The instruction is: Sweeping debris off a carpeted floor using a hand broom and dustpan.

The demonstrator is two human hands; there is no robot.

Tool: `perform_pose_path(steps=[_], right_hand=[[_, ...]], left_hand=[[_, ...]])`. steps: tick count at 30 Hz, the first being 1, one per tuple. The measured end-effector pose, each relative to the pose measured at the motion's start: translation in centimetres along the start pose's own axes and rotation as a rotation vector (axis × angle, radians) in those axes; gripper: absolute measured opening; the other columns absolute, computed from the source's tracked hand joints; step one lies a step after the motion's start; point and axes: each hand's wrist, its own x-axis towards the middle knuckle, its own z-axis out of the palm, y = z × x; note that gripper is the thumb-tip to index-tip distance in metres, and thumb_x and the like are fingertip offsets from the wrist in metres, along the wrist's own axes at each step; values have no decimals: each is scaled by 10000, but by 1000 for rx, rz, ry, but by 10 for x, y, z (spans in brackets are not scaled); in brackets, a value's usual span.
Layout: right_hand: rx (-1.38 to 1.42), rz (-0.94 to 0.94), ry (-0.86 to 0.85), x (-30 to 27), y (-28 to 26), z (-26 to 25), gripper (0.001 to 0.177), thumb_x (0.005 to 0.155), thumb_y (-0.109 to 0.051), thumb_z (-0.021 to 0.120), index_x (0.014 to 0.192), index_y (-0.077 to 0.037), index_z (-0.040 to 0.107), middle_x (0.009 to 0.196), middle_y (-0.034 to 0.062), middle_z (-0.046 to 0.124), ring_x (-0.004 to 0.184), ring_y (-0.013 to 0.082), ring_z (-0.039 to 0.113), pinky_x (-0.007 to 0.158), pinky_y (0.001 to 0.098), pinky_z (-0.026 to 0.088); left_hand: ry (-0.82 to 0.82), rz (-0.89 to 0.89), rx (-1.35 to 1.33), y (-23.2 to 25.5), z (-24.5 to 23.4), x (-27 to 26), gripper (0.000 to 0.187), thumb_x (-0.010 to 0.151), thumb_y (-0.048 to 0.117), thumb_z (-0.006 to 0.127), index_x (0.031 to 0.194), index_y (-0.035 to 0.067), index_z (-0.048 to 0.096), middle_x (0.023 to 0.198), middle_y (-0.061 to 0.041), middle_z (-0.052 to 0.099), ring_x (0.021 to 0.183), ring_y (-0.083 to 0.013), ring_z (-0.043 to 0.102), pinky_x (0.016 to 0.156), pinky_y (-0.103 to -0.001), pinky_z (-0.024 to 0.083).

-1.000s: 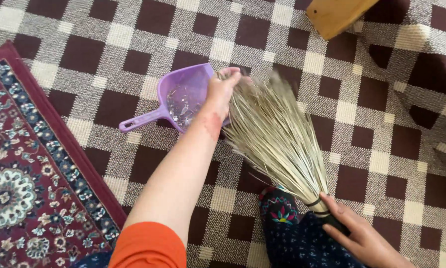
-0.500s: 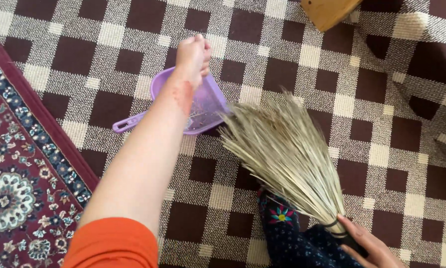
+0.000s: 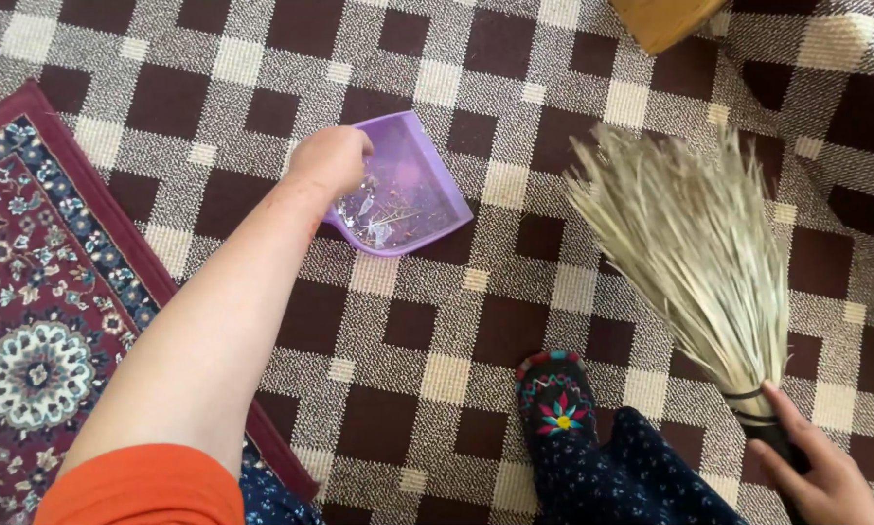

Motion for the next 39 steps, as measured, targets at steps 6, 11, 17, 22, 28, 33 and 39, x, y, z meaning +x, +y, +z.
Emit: perform_pose_path(steps=[6,11,17,22,28,33,39], right_hand=[[48,-47,29,9,-21,1,866,908,-190,720,1694,-213,359,1320,157,661,1045,232,665,886,376,530],[9,-282,101,16,-33,2,814,848,-187,680,1598,-139,366,1520,173,516,1433,221,436,1136,361,323],[84,-206,101,21,-44,8,825,861,-206,682,1631,-170,387,1462,154,577,1332,199,517,1077,344,402],[31,-204,79,21,-92,10,810,859,-226,709,1615,-202,421,1379,139,641,1211,195,609,979,340,488],[-337,-431,-191,29,-156,41,736,870,-283,688,1548,-353,413,1145,100,649,1003,237,677,849,368,577],[-662,-635,-495,27,-212,62,677,943,-355,608,1567,-479,374,1145,114,591,866,280,679,776,408,579],[-603,-271,-238,74,-190,26,719,939,-309,614,1566,-470,302,989,118,626,807,274,713,813,408,599]], left_hand=[[-39,-111,237,19,-43,-65,466,860,479,801,1140,109,760,1114,-135,757,1085,-331,698,976,-511,499],[-230,-287,195,-41,16,-80,455,889,305,721,1295,118,631,1270,-140,682,1223,-341,636,1031,-562,446],[57,-127,-375,-110,101,-87,360,981,184,671,1285,28,559,1246,-185,694,1203,-319,653,1012,-470,476],[262,25,-895,-100,111,-96,362,958,93,663,1292,23,542,1243,-173,675,1159,-276,637,989,-397,482],[444,-119,-736,-93,78,-116,316,973,144,697,1205,-7,545,1165,-204,675,1063,-307,648,918,-430,495],[447,-230,-639,-87,52,-151,278,984,166,694,1149,-5,550,1087,-187,688,987,-284,675,871,-427,501],[453,-331,-740,-96,55,-156,249,973,158,705,1103,-5,569,987,-140,679,879,-230,632,803,-400,499]])
